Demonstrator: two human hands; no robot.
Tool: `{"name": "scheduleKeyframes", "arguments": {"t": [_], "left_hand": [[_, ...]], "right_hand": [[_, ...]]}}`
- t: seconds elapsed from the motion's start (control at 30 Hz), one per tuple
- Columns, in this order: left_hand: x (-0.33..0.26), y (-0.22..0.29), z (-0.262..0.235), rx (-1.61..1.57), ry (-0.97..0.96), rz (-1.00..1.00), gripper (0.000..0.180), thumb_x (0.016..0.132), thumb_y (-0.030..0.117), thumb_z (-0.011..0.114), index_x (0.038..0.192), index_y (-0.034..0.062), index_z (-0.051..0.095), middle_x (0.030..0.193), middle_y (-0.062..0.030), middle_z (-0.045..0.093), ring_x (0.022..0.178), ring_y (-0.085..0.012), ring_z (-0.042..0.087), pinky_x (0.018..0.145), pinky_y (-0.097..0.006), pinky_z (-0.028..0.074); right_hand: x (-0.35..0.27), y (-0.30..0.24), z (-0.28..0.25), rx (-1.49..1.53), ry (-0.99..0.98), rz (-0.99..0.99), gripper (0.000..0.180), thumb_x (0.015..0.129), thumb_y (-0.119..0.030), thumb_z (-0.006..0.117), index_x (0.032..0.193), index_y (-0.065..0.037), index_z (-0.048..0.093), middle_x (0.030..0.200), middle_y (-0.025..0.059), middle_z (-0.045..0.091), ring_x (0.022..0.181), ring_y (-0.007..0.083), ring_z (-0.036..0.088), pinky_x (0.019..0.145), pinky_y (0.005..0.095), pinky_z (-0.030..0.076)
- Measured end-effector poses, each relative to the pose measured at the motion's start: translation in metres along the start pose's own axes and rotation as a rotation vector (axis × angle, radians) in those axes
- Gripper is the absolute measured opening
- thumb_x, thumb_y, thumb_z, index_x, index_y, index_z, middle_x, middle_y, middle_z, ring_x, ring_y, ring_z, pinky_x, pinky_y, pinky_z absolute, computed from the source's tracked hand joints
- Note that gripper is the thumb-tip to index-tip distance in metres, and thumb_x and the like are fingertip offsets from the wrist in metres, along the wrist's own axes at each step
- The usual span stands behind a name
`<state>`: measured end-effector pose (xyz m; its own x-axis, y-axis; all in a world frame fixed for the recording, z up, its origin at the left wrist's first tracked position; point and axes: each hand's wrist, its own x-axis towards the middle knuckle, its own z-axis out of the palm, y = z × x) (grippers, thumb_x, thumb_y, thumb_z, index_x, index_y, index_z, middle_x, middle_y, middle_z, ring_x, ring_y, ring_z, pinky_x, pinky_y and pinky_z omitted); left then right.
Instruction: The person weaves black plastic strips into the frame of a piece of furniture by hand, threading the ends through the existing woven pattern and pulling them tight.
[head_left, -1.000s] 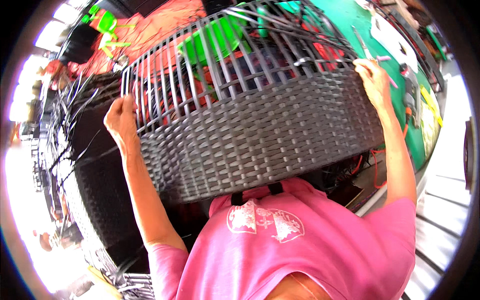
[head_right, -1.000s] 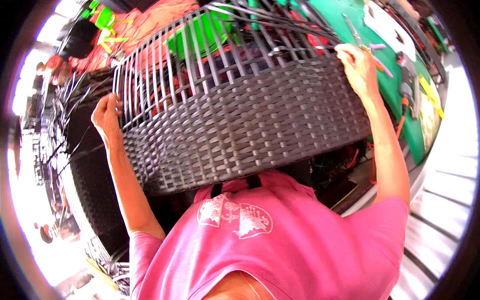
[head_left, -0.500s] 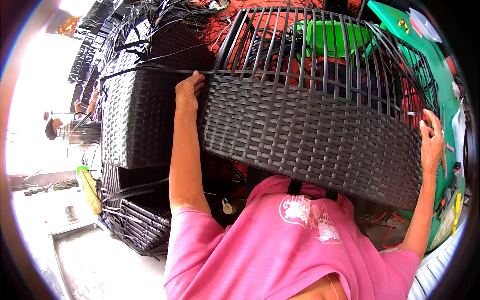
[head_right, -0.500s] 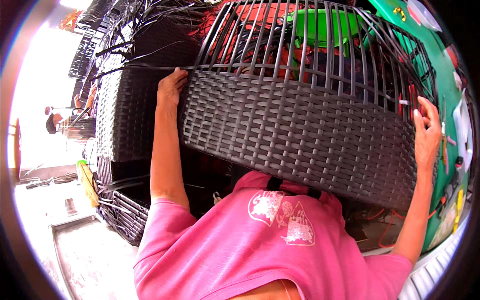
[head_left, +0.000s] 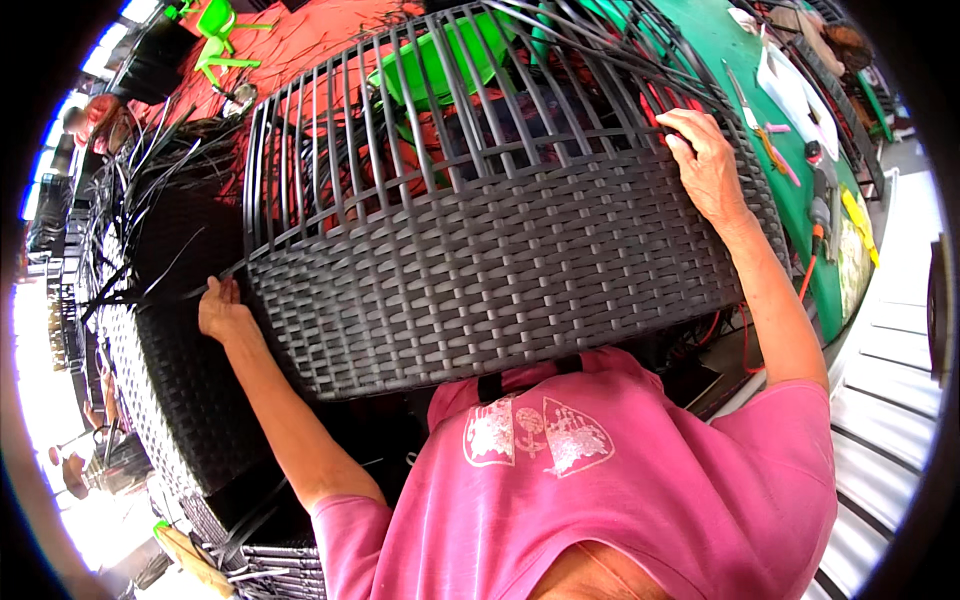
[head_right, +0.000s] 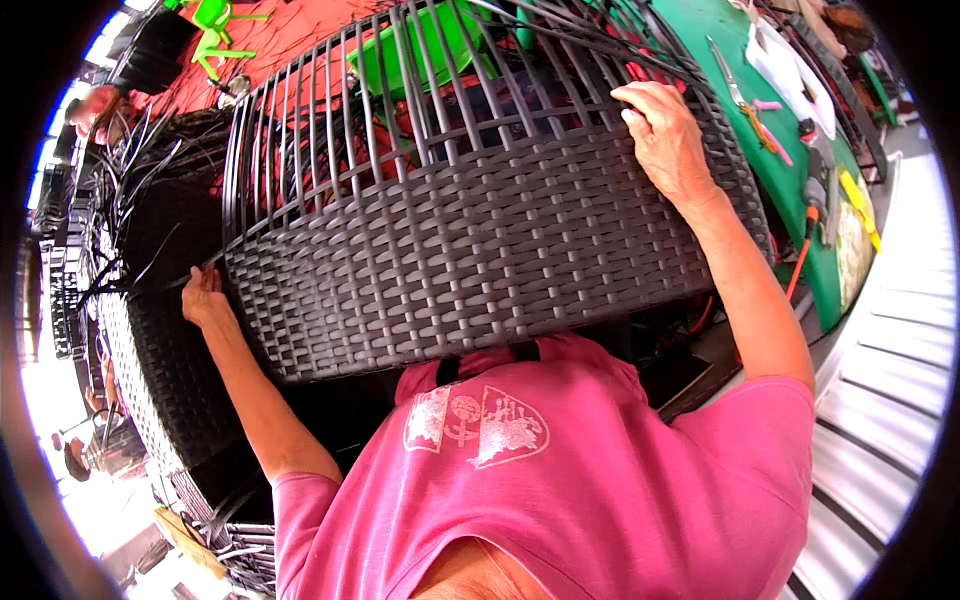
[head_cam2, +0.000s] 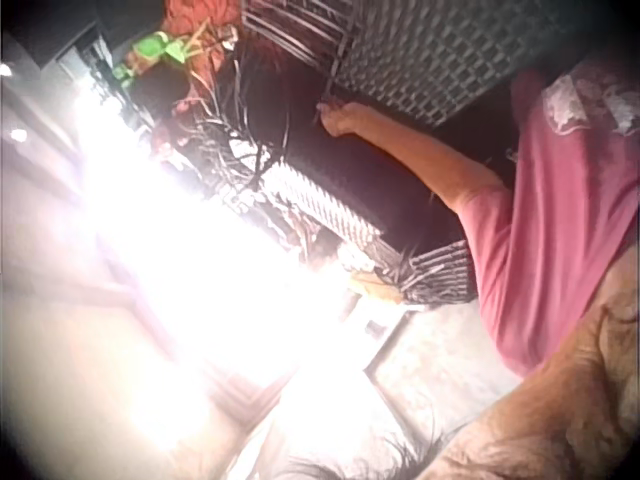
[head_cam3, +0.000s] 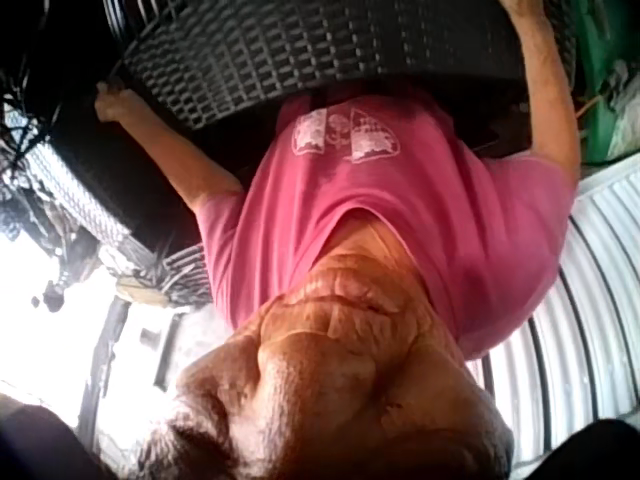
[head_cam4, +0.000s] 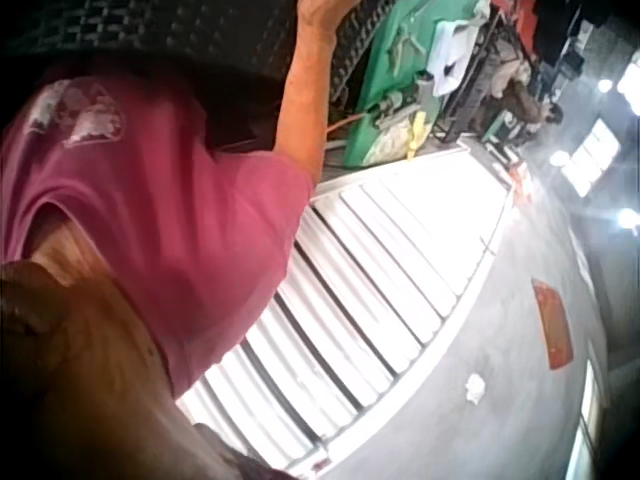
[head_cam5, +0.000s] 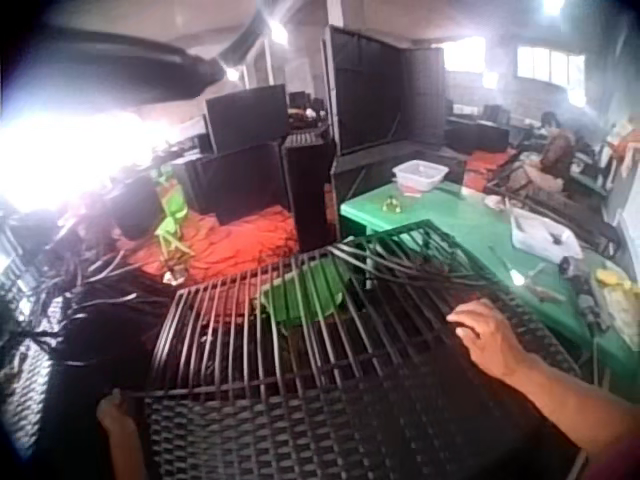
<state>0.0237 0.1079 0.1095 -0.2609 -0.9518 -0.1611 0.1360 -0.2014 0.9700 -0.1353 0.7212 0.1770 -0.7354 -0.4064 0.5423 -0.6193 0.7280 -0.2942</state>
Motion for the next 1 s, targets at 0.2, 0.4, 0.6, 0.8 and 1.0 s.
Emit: {"name": "scheduleKeyframes", "arguments": {"t": [0.2, 0.4, 0.6, 0.8, 1.0], "left_hand": [[0.002, 0.002, -0.005, 0.014, 0.048, -0.038, 0.018, 0.085, 0.008, 0.060, 0.089, -0.0093, 0.056, 0.081, -0.0156, 0.062, 0.076, -0.0261, 0.061, 0.069, -0.033, 0.049], [0.001, 0.007, -0.021, 0.103, 0.096, -0.089, 0.019, 0.086, 0.010, 0.058, 0.085, -0.0094, 0.056, 0.081, -0.0172, 0.063, 0.072, -0.0279, 0.062, 0.069, -0.035, 0.050], [-0.076, 0.039, -0.010, 0.596, 0.210, 0.433, 0.024, 0.086, 0.011, 0.059, 0.095, -0.0111, 0.056, 0.090, -0.0176, 0.059, 0.087, -0.0280, 0.058, 0.079, -0.038, 0.048], [-0.229, 0.044, 0.085, 0.783, -0.618, 1.015, 0.052, 0.077, 0.008, 0.066, 0.124, 0.0020, 0.045, 0.123, -0.0136, 0.045, 0.109, -0.0279, 0.047, 0.095, -0.040, 0.040], [-0.259, 0.006, 0.126, 1.025, -1.188, 1.218, 0.076, 0.074, 0.051, 0.062, 0.128, 0.0022, 0.039, 0.126, -0.0171, 0.045, 0.120, -0.0356, 0.037, 0.100, -0.057, 0.020]], "right_hand": [[-0.002, 0.002, 0.000, -0.050, 0.000, -0.088, 0.014, 0.076, -0.004, 0.059, 0.090, -0.003, 0.063, 0.093, 0.0082, 0.060, 0.091, 0.0252, 0.056, 0.084, 0.0333, 0.045], [0.000, -0.003, 0.002, -0.036, 0.045, -0.113, 0.013, 0.076, -0.006, 0.062, 0.088, -0.002, 0.062, 0.092, 0.0079, 0.059, 0.089, 0.0258, 0.055, 0.083, 0.0340, 0.044], [-0.002, -0.027, -0.011, 0.036, -0.018, -0.179, 0.030, 0.076, -0.018, 0.068, 0.101, -0.003, 0.062, 0.105, 0.0089, 0.060, 0.104, 0.0271, 0.053, 0.092, 0.0365, 0.040], [0.010, -0.049, 0.002, 0.013, -0.276, -0.298, 0.060, 0.082, -0.043, 0.058, 0.123, 0.000, 0.049, 0.127, 0.0159, 0.048, 0.122, 0.0302, 0.040, 0.103, 0.0406, 0.029], [0.015, -0.070, 0.017, -0.159, -0.356, -0.241, 0.062, 0.086, -0.046, 0.051, 0.127, 0.000, 0.045, 0.128, 0.0162, 0.047, 0.123, 0.0309, 0.039, 0.102, 0.0439, 0.026]]}}
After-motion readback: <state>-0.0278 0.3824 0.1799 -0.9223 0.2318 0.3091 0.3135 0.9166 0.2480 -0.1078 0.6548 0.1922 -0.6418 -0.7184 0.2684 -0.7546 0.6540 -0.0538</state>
